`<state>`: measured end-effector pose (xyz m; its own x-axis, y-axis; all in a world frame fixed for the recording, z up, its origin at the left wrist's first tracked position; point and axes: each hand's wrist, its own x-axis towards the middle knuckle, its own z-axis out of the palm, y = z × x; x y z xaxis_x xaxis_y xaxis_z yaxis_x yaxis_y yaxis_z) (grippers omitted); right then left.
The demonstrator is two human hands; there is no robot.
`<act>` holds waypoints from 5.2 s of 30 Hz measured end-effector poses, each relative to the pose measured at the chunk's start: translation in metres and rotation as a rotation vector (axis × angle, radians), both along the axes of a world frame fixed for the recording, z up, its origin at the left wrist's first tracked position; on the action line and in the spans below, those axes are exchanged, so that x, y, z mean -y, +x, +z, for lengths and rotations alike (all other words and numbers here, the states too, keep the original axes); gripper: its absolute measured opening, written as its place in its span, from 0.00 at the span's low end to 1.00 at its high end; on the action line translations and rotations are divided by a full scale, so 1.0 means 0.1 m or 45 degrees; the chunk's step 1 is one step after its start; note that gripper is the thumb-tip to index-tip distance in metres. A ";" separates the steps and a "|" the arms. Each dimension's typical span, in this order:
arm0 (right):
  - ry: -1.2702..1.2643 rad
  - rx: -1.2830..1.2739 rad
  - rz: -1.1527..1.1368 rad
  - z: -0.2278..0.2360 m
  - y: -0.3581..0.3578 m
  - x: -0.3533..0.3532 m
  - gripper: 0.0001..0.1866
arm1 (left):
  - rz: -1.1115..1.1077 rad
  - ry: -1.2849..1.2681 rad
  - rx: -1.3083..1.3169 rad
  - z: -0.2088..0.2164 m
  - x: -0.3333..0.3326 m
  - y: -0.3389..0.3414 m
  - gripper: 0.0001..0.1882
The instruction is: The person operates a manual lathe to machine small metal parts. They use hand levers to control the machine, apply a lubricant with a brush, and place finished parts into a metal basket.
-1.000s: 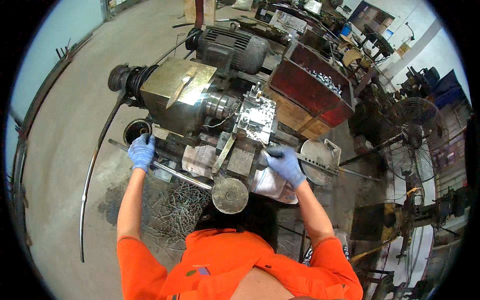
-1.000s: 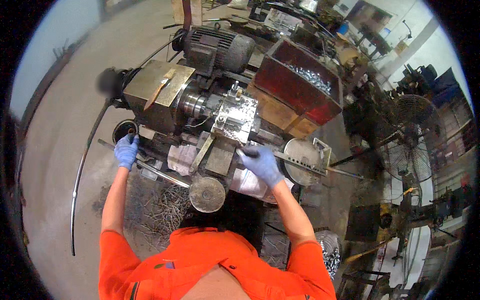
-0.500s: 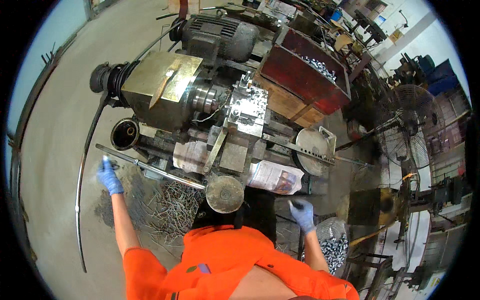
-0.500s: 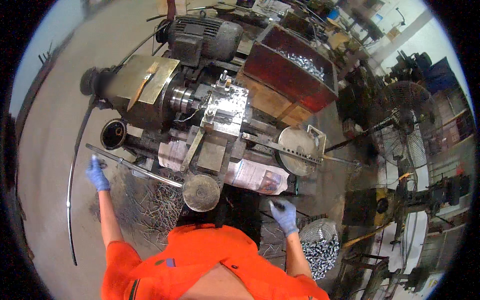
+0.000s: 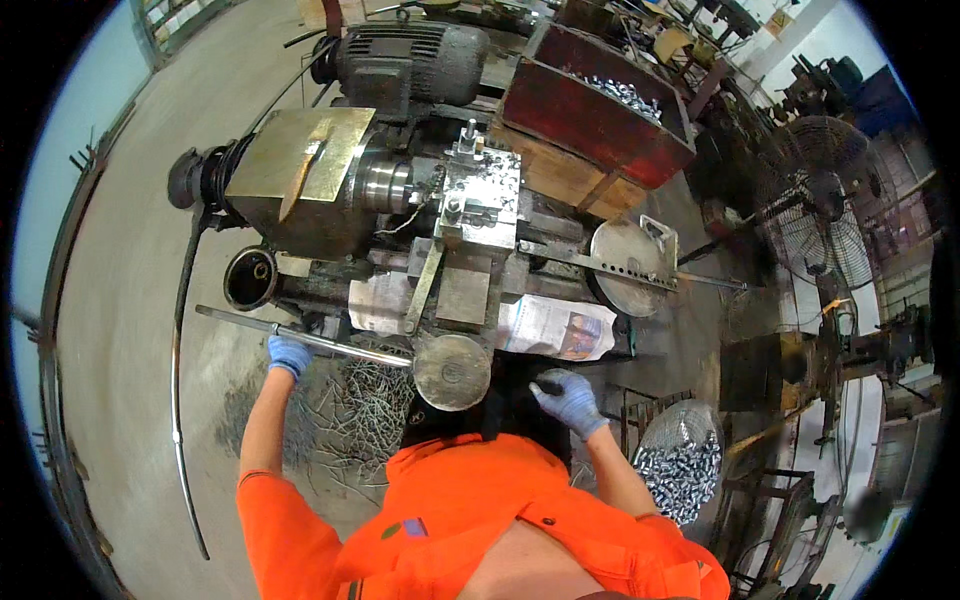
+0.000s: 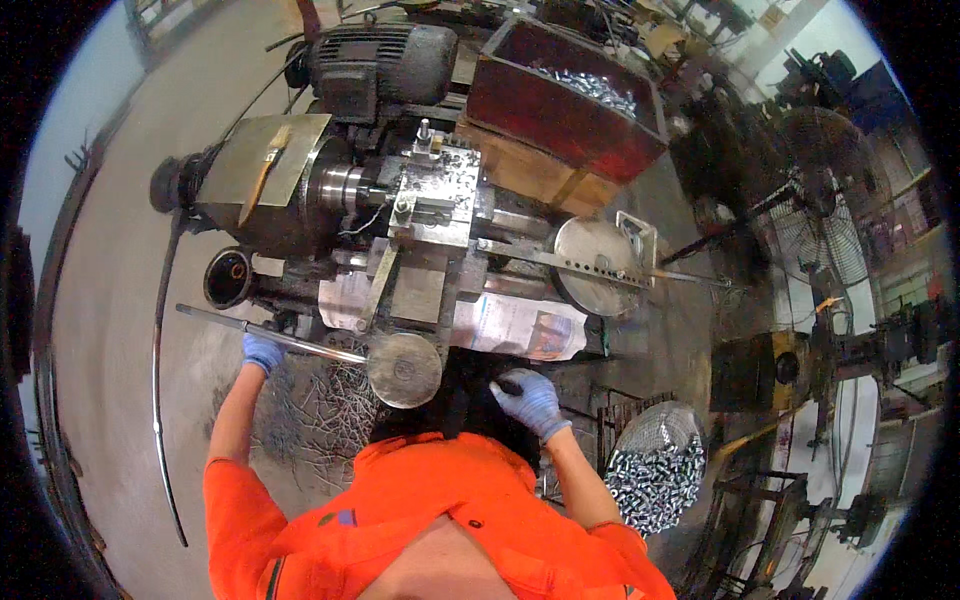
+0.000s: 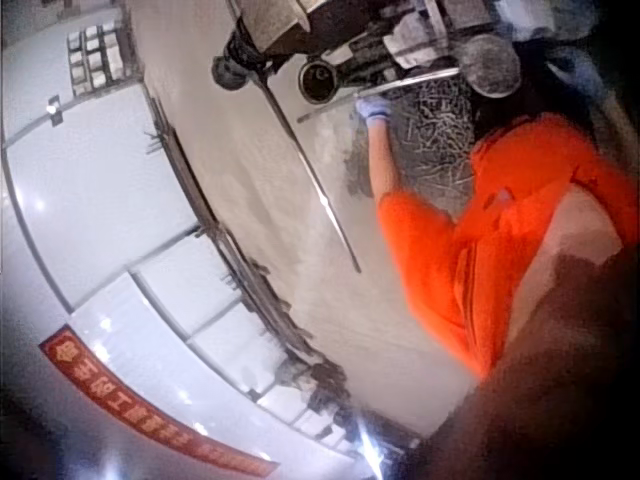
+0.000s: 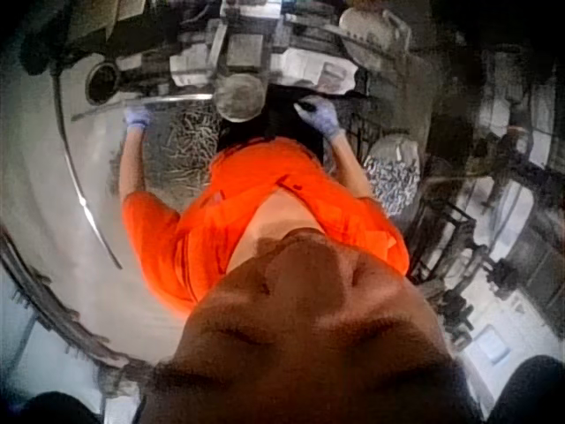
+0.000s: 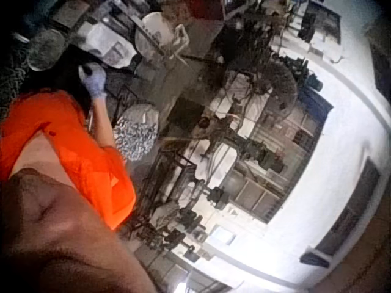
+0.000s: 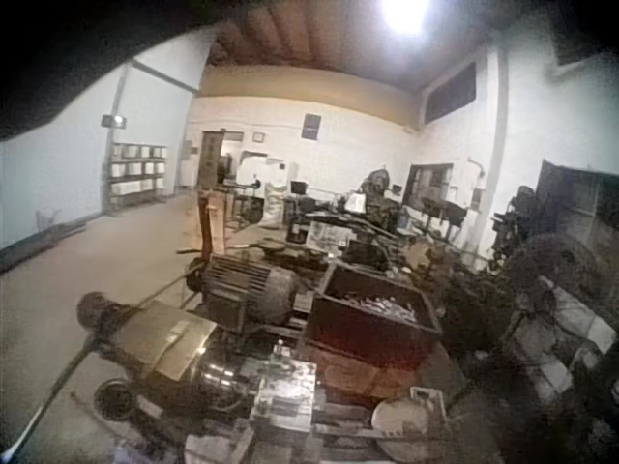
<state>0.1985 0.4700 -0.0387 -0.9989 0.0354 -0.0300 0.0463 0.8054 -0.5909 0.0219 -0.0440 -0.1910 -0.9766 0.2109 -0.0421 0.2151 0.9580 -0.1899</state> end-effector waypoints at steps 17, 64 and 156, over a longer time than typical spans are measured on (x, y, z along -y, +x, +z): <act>0.011 0.070 -0.115 -0.10 0.09 -0.30 0.17 | 0.339 0.218 0.194 -0.08 -0.26 0.13 0.14; 0.022 -0.069 -0.218 0.12 0.36 -0.46 0.18 | 0.502 0.558 0.405 -0.29 0.23 0.41 0.27; 0.287 -0.609 0.275 1.26 -0.90 -0.02 0.17 | -0.073 0.830 -0.820 2.95 -1.28 -0.31 0.24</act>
